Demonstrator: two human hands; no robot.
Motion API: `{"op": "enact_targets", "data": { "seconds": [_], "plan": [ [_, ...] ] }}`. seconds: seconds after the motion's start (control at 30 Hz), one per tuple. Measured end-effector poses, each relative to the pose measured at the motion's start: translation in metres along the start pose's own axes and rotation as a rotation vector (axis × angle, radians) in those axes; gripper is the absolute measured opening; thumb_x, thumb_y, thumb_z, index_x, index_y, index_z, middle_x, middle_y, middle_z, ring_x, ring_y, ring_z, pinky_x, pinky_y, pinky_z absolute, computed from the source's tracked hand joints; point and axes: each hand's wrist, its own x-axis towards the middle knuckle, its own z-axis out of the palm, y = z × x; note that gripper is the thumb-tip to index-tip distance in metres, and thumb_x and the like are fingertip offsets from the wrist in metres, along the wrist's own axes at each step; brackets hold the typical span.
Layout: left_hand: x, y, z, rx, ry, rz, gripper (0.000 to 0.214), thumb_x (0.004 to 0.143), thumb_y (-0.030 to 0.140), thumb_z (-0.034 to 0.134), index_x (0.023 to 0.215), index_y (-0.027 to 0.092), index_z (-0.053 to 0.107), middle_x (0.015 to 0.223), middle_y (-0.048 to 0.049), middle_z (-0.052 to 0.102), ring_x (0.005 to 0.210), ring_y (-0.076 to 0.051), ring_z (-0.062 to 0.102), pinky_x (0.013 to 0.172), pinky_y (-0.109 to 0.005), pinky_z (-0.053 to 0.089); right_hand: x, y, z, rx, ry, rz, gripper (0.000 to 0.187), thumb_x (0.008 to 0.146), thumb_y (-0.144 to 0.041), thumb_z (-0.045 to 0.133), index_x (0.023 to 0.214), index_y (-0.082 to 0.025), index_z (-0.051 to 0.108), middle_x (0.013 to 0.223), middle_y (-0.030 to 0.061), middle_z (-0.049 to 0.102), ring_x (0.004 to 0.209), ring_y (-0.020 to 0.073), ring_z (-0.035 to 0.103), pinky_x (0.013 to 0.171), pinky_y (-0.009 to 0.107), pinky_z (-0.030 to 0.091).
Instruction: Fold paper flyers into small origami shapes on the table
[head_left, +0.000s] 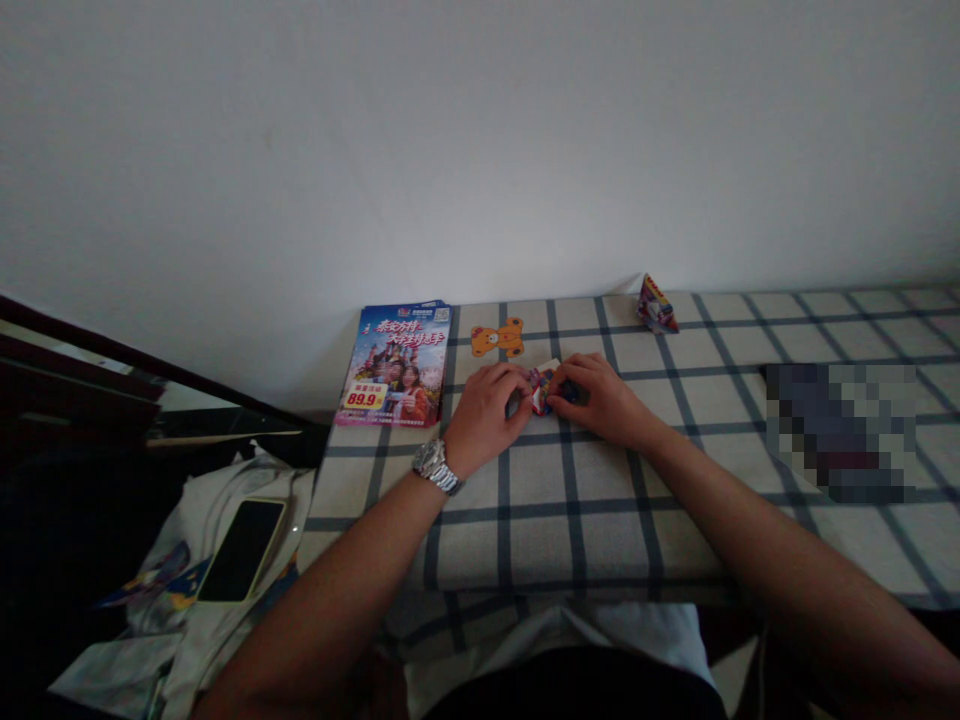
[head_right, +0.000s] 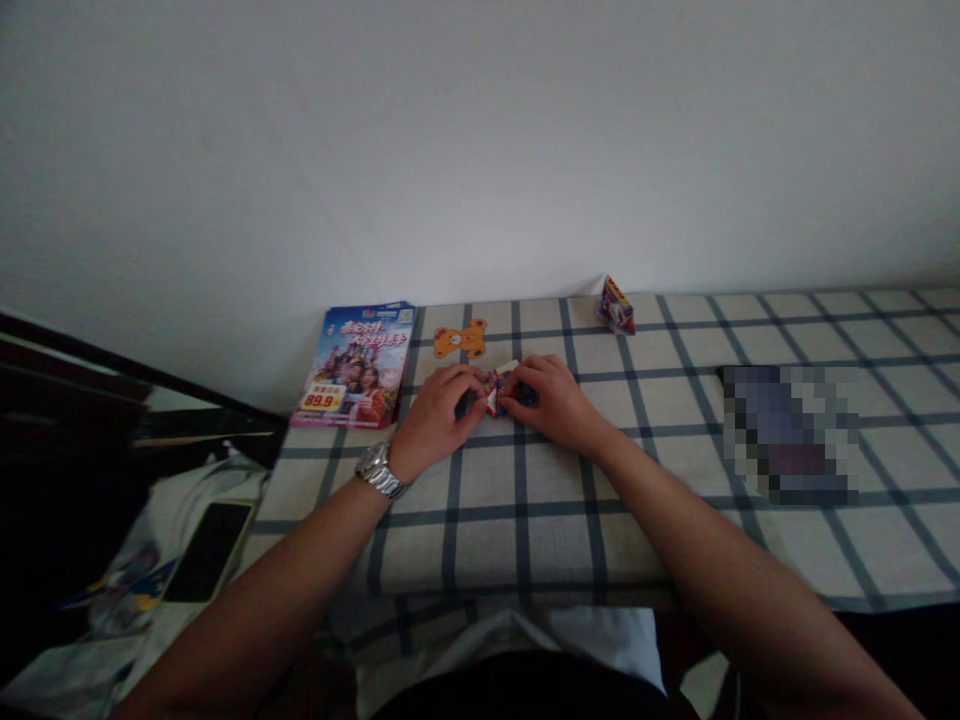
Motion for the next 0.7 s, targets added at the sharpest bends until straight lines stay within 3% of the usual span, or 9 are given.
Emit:
{"op": "enact_targets", "data": {
  "seconds": [0.7],
  "plan": [
    [-0.0005,-0.0002,-0.001,-0.014,-0.001,-0.005,0.007,0.096,0.015,0.062,0.096,0.022,0.061,0.115,-0.0061,0.068,0.113,-0.025,0.063,0.102,-0.046,0.051,-0.0008,0.0063,-0.0003,-0.052,0.001,-0.088,0.01,0.097,-0.032,0.068,0.097,-0.023,0.074,0.099,0.0077,0.068,0.099,0.0261,0.062,0.09,0.041,0.047]
  ]
}}
